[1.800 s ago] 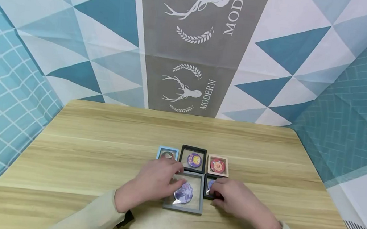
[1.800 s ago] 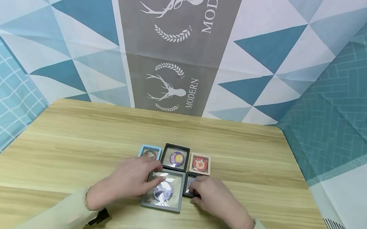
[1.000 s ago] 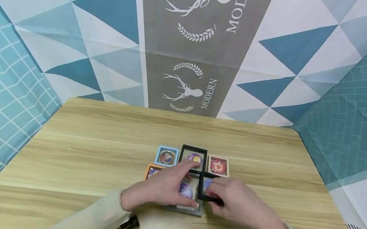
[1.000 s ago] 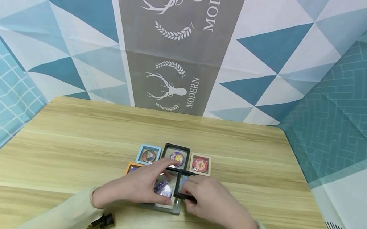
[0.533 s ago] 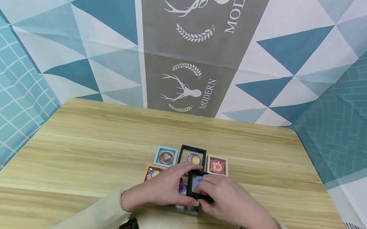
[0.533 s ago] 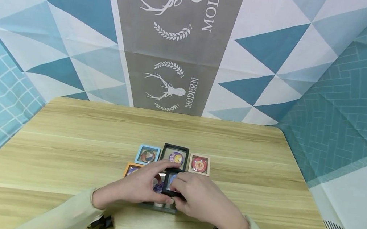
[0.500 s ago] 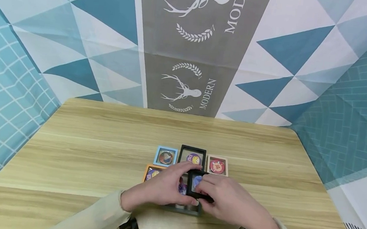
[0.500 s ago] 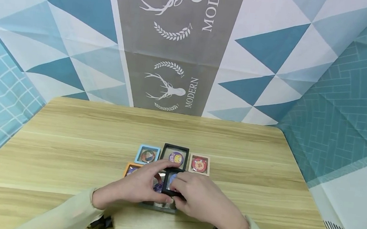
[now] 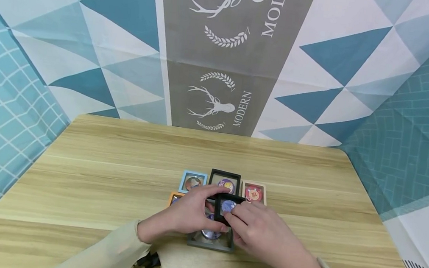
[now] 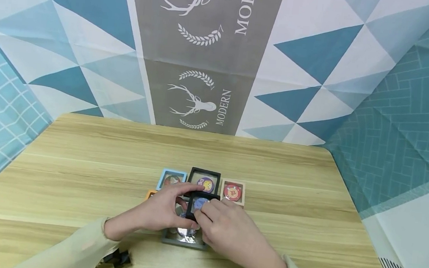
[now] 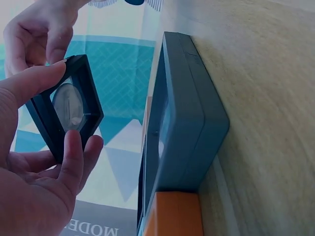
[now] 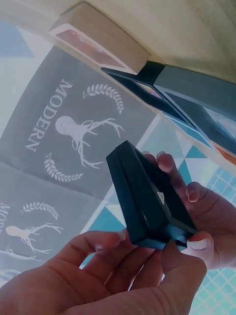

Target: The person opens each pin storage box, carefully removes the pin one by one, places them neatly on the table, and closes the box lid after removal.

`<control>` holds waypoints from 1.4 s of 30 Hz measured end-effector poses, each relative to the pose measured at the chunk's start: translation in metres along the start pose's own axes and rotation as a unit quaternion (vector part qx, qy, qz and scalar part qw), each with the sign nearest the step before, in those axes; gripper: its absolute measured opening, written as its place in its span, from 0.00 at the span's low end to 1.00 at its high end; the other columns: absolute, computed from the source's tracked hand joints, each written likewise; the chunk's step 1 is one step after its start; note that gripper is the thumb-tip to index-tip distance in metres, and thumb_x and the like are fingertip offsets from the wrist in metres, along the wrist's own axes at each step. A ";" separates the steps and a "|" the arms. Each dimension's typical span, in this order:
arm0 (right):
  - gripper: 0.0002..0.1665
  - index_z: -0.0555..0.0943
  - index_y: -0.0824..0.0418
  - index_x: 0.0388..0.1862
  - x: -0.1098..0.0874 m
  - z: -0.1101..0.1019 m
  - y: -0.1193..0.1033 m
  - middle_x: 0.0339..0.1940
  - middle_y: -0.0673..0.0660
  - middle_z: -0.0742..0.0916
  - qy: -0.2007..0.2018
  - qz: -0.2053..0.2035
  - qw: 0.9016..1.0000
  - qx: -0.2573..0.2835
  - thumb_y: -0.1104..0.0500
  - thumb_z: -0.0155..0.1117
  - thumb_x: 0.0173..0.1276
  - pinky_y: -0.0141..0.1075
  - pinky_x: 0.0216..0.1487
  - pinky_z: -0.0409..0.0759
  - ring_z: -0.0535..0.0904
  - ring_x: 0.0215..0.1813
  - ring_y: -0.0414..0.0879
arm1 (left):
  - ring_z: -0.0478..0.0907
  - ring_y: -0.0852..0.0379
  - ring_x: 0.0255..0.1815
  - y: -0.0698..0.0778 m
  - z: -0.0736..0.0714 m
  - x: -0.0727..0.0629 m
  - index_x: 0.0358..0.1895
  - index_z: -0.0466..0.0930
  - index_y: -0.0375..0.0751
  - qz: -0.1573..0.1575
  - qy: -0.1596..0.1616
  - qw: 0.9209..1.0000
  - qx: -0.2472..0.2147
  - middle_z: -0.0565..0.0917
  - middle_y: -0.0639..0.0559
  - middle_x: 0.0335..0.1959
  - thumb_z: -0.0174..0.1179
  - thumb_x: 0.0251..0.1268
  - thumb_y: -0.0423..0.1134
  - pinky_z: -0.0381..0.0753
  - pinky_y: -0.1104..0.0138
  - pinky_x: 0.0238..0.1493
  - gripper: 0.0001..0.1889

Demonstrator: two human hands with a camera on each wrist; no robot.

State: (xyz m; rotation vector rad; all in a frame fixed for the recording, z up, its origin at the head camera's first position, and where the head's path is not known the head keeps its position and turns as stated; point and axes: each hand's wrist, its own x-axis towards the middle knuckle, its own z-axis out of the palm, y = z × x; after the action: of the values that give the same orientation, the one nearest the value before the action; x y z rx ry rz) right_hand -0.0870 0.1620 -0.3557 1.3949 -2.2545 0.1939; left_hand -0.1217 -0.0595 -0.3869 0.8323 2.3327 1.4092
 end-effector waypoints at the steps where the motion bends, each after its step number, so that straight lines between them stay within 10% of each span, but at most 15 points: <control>1: 0.18 0.86 0.59 0.41 0.000 -0.001 0.000 0.35 0.49 0.83 0.000 -0.001 1.000 -0.004 0.64 0.70 0.48 0.35 0.38 0.82 0.79 0.34 0.42 | 0.83 0.66 0.39 0.001 -0.001 0.000 0.71 0.68 0.41 0.001 0.000 1.000 0.000 0.75 0.49 0.62 0.77 0.51 0.47 0.83 0.66 0.45 0.43; 16: 0.24 0.84 0.56 0.50 -0.007 -0.016 0.012 0.44 0.49 0.85 0.005 0.016 0.997 0.072 0.68 0.69 0.51 0.38 0.46 0.83 0.81 0.46 0.43 | 0.84 0.61 0.41 0.002 -0.004 0.001 0.65 0.72 0.47 0.014 -0.008 0.997 -0.082 0.78 0.52 0.55 0.80 0.48 0.38 0.84 0.59 0.48 0.38; 23: 0.20 0.85 0.60 0.45 -0.007 -0.019 0.018 0.45 0.53 0.85 0.066 0.016 0.995 0.073 0.61 0.45 0.72 0.40 0.46 0.84 0.82 0.44 0.45 | 0.78 0.58 0.52 0.002 -0.004 0.004 0.63 0.71 0.48 0.030 -0.020 0.994 -0.107 0.76 0.53 0.58 0.79 0.48 0.34 0.82 0.66 0.50 0.37; 42: 0.21 0.88 0.63 0.40 -0.001 -0.016 0.019 0.47 0.57 0.86 0.172 0.074 0.982 0.039 0.57 0.48 0.79 0.42 0.46 0.82 0.82 0.46 0.51 | 0.79 0.50 0.58 0.000 0.004 0.000 0.73 0.54 0.51 -0.007 -0.044 0.979 -0.198 0.65 0.45 0.69 0.77 0.46 0.26 0.82 0.60 0.52 0.52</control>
State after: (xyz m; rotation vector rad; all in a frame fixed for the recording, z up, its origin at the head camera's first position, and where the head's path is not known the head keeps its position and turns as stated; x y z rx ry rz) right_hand -0.0984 0.1776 -0.3397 1.1294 -2.0774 0.5363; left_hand -0.1196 -0.0566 -0.3884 0.7392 1.8941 1.7152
